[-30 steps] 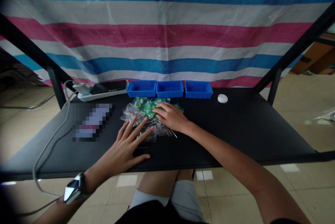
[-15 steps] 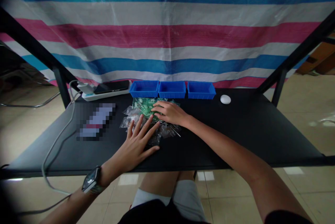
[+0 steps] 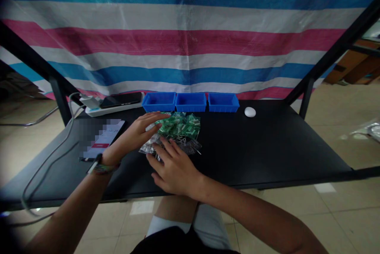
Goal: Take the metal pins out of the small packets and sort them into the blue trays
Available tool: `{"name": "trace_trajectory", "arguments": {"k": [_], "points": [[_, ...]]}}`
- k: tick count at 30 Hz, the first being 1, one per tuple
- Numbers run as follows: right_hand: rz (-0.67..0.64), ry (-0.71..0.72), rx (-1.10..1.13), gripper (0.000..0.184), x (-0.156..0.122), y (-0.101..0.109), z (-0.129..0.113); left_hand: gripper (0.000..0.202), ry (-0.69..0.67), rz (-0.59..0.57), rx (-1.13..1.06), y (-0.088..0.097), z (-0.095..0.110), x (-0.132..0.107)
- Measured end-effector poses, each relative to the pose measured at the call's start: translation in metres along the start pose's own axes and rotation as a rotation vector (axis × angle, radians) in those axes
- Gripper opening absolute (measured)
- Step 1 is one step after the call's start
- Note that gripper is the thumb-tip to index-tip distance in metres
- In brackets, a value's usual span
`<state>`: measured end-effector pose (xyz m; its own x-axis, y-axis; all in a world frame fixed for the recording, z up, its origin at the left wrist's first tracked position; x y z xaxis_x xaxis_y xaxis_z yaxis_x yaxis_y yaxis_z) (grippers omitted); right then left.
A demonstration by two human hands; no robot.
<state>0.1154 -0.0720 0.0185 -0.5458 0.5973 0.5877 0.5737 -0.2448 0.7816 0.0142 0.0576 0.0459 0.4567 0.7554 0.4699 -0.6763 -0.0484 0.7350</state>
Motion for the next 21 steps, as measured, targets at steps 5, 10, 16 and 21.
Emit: {"name": "trace_trajectory", "arguments": {"k": [5,10,16,21], "points": [[-0.049,-0.007,-0.011,0.045,0.008,-0.021,0.002,0.042,-0.073,-0.253,-0.041,-0.045,-0.019,0.017],[-0.046,0.012,0.047,0.021,-0.018,0.001,0.025,0.039,-0.048,-0.142,-0.047,-0.037,-0.037,0.004],[0.014,-0.064,0.145,0.022,-0.038,0.028,0.069,0.033,0.002,-0.078,-0.091,-0.021,-0.029,-0.019],[0.050,-0.130,0.211,0.023,-0.031,0.026,0.095,0.025,0.054,0.002,-0.101,-0.027,-0.005,-0.034]]}}
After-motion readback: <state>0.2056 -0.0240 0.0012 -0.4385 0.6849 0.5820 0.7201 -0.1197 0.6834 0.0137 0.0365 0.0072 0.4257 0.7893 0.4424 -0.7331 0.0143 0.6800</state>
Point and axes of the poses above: each hand's wrist, its own x-axis towards the middle knuckle, its own y-axis out of the back of the hand, z = x × y, the point moved 8 cm from there along x, towards the middle knuckle, and after that the axes turned 11 degrees about z, right-handed, at the moved point
